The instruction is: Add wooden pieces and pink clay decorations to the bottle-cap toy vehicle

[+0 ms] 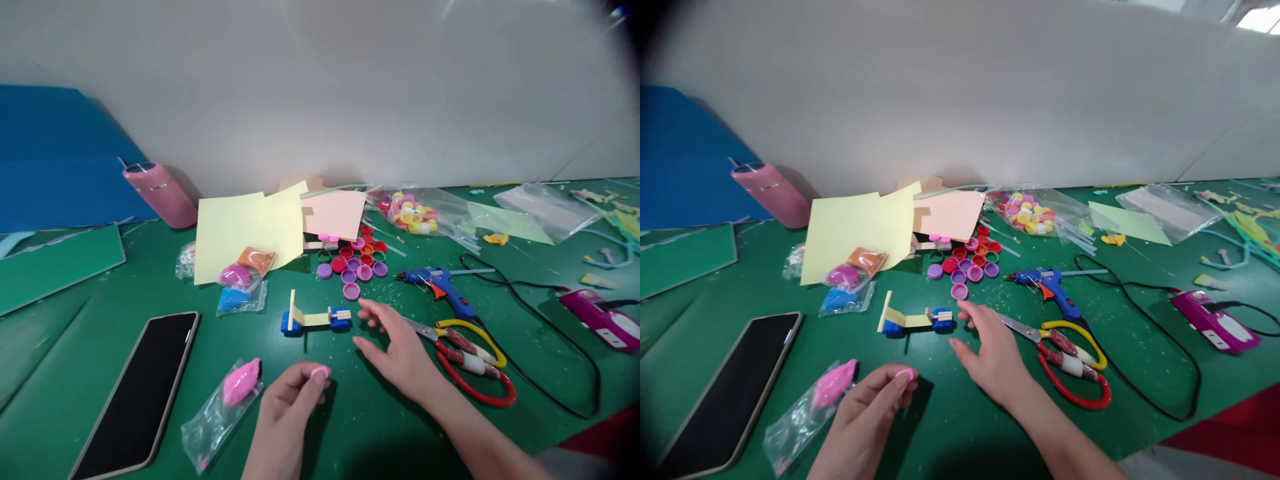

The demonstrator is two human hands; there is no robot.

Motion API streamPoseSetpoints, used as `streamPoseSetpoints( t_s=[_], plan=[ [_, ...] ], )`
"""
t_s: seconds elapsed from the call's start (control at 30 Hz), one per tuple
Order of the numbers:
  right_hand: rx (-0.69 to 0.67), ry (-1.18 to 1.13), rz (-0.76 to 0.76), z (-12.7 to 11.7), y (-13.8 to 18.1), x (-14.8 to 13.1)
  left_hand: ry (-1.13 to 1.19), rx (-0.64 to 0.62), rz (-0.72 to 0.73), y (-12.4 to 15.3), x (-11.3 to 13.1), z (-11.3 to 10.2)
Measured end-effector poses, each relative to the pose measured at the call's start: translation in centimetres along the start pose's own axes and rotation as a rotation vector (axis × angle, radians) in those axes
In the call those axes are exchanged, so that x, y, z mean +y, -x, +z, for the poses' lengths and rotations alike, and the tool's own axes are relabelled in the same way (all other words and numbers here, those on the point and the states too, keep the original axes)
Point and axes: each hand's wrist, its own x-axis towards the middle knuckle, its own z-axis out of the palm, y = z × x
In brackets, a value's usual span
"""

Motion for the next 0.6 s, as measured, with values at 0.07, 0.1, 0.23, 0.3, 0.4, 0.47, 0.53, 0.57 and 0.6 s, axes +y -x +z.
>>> streamPoseSetpoints(
  t_s=[0.07, 0.1, 0.23, 0.3, 0.4, 0.47, 0.53, 0.57, 0.6],
  plan=[
    [-0.053, 0.063, -0.033, 0.3, -1.2, 0.4, 0.028, 0.014, 0.003, -0.1, 0.0, -0.2],
    [-0.079, 0.077, -0.055, 0.6, -1.7, 0.5, 0.046, 0.010, -0.003, -0.1, -0.1, -0.3],
    [-0.166, 0.098, -0.115, 1.4, -3.3, 0.3, 0.090, -0.024, -0.040, 0.3, -0.3, -0.4],
    [-0.197, 0.104, -0.123, 1.6, -3.6, 0.1, 0.098, -0.029, -0.050, 0.5, -0.3, -0.4],
    [-0.232, 0.101, -0.130, 1.5, -3.5, -0.3, 0.119, -0.045, -0.066, 0.7, -0.4, -0.5],
    [-0.251, 0.095, -0.133, 1.2, -3.0, -0.5, 0.135, -0.067, -0.084, 0.7, -0.5, -0.4],
    [-0.264, 0.089, -0.128, 0.9, -2.2, -0.6, 0.145, -0.085, -0.098, 0.8, -0.7, -0.3],
    [-0.267, 0.086, -0.121, 0.8, -1.8, -0.6, 0.147, -0.090, -0.103, 0.8, -0.8, -0.1],
    [-0.269, 0.083, -0.113, 0.7, -1.5, -0.6, 0.150, -0.093, -0.107, 0.8, -0.9, 0.0]
  ],
)
